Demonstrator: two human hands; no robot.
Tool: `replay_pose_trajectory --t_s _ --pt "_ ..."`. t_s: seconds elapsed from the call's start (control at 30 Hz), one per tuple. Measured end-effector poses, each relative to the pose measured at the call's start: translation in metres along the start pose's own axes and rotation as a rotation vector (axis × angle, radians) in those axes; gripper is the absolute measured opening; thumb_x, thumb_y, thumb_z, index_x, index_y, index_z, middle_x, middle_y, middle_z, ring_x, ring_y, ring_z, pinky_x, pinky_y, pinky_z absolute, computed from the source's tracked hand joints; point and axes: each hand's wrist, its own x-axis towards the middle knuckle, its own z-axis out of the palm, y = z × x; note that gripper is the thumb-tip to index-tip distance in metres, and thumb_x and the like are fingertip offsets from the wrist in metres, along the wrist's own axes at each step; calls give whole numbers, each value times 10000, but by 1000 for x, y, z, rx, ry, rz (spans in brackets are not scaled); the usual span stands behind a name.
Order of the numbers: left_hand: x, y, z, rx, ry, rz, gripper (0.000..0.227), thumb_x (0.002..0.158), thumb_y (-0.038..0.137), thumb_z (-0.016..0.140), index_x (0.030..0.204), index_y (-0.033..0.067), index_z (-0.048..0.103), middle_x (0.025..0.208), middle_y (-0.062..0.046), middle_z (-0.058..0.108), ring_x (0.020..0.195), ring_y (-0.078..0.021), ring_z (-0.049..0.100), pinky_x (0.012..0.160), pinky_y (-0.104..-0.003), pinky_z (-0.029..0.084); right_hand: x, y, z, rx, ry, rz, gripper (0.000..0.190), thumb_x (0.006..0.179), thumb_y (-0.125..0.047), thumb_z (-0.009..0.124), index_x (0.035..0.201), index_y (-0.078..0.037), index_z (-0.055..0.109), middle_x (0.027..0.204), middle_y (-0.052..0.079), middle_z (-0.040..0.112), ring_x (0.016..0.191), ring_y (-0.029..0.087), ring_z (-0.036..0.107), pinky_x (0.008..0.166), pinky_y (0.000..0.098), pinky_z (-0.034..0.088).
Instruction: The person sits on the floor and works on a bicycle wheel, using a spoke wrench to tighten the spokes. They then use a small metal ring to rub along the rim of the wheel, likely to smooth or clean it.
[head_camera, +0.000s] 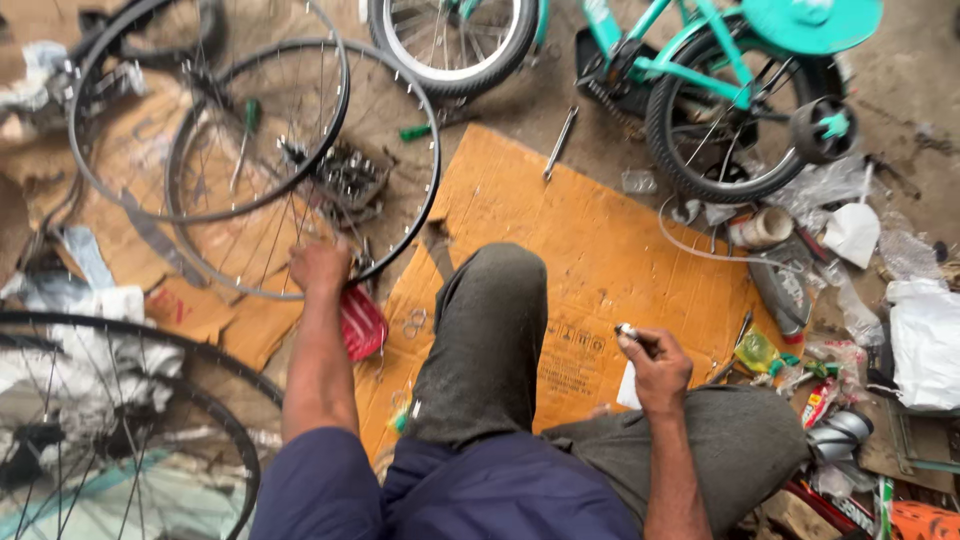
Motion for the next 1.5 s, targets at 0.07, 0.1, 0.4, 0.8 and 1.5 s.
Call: replay_pose_trajectory --t_s 0.07,0.1,0.4,0.8,1.5 --pt "-2 5 -8 24 3 -5 699 990 563 526 1189 -85 697 1259 -351 634 1147 -460 619 918 -523 529 6 4 3 16 -7 -14 174 876 6 782 1027 27 698 941 65 737 841 92 688 750 230 573" --pt "-2 9 -14 9 -28 -35 692 976 558 550 1201 -81 690 1266 -337 634 1131 -447 632 918 -520 532 5 5 6 25 -21 -7 168 877 3 785 1021 28 703 925 66 737 822 91 684 730 229 565" --pt "-6 -61 -91 -298 428 18 748 844 539 775 1337 -6 637 1272 -292 634 1143 -460 620 971 -512 485 30 -21 36 217 -168 -33 130 915 -20 743 1032 26 710 926 48 727 834 99 683 748 244 570" --pt "-120 -288 -275 -28 480 -564 552 1053 440 649 1228 -83 650 1113 -297 693 1015 -450 690 900 -541 534 62 -48 81 191 -345 -53 174 910 -53 765 1046 44 719 914 65 735 797 105 663 729 242 549" --pt "-262 -208 -379 122 440 -245 557 897 244 770 1390 19 641 1141 -285 705 1049 -432 676 926 -509 517 52 -65 84 76 -368 -119 197 903 -100 790 1046 22 731 912 67 747 816 109 681 730 246 563"
